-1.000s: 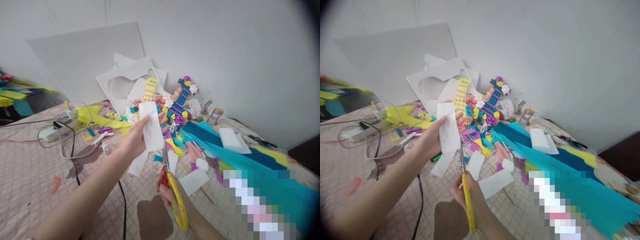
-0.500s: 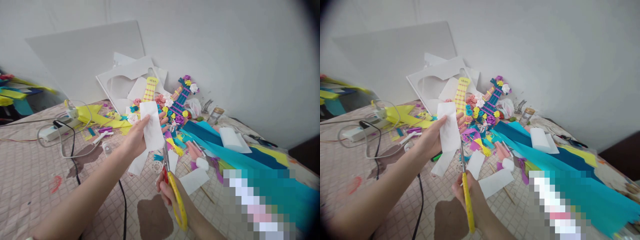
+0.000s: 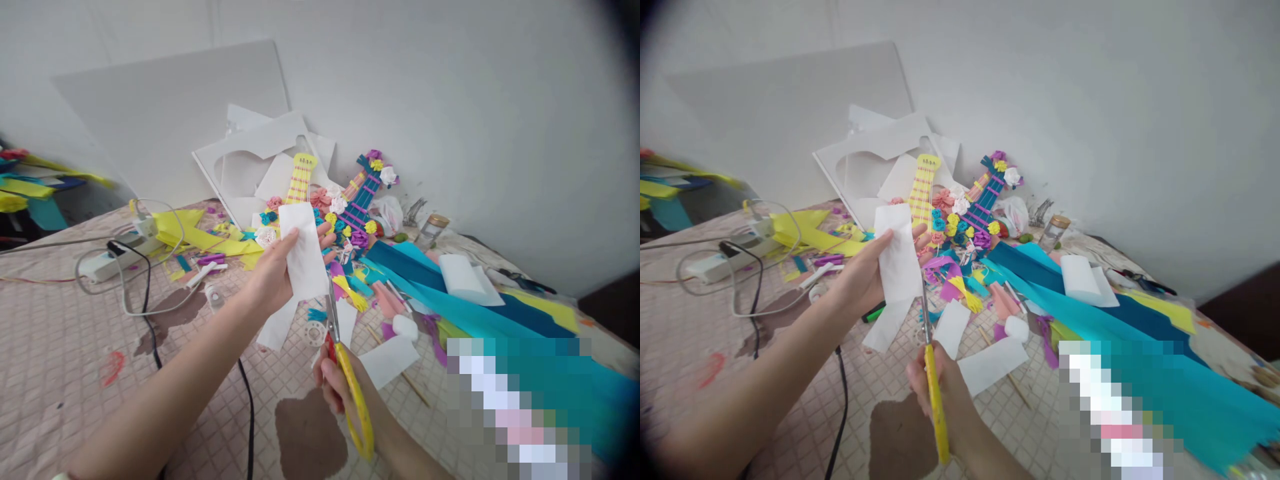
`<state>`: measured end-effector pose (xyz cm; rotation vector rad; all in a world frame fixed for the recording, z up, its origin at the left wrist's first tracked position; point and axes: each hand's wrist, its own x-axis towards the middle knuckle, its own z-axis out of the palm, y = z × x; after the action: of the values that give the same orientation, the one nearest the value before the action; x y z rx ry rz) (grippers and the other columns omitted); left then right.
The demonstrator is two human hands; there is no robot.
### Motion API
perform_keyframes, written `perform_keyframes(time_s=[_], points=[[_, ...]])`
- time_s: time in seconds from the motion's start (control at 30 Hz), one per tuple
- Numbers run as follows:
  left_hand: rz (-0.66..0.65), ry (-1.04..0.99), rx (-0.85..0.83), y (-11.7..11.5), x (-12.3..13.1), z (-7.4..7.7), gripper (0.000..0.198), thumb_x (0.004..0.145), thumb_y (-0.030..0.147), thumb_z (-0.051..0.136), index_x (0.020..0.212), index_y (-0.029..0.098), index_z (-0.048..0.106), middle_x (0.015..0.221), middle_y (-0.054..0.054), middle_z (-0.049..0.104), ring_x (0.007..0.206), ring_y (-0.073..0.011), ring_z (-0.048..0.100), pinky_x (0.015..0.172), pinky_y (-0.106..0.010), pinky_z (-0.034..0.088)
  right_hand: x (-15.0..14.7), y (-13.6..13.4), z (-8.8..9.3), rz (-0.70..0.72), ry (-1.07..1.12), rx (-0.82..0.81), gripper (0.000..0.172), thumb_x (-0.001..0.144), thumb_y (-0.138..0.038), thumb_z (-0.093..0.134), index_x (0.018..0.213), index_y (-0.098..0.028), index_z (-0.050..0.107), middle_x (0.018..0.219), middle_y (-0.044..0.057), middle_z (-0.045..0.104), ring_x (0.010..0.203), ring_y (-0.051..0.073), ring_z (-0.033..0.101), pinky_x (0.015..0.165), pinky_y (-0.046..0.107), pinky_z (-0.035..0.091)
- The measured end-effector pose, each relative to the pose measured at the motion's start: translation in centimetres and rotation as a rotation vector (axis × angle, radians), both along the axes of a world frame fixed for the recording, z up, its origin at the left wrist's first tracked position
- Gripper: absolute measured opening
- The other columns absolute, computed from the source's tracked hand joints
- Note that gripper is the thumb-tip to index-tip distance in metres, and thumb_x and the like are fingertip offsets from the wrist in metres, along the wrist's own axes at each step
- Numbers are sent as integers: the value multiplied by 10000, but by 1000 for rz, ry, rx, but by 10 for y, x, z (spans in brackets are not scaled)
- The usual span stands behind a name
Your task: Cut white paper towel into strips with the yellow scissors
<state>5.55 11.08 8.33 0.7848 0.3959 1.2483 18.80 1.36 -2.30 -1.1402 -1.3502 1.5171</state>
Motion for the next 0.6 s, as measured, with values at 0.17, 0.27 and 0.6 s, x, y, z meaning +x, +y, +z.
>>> perform_keyframes(time_s=[0.17,0.27,0.6], points=[[-17,-9,16,1,-1,-1,431,869,283,440,1258,100,454,1310,-138,503,1254,-258,395,1050,-399,336,-2,1,2,-17,11,-3,472,733,-671,462,754,-208,375,576,-73,425,331,28,290,320,170,209],[-15,-17,28,1,-1,-2,428,870,277,438,1255,91,457,1315,-139,497,1254,-254,396,1048,-391,341,-4,0,1,-21,8,5,463,753,-663,445,735,-205,381,571,-69,442,324,29,298,313,170,233],[-11,-9,-7,1,0,-1,461,869,291,434,1285,91,428,1274,-149,535,1255,-255,394,1054,-392,324,-5,-1,-4,-47,38,-42,458,748,-648,480,718,-199,395,583,-61,476,310,19,319,297,154,225]])
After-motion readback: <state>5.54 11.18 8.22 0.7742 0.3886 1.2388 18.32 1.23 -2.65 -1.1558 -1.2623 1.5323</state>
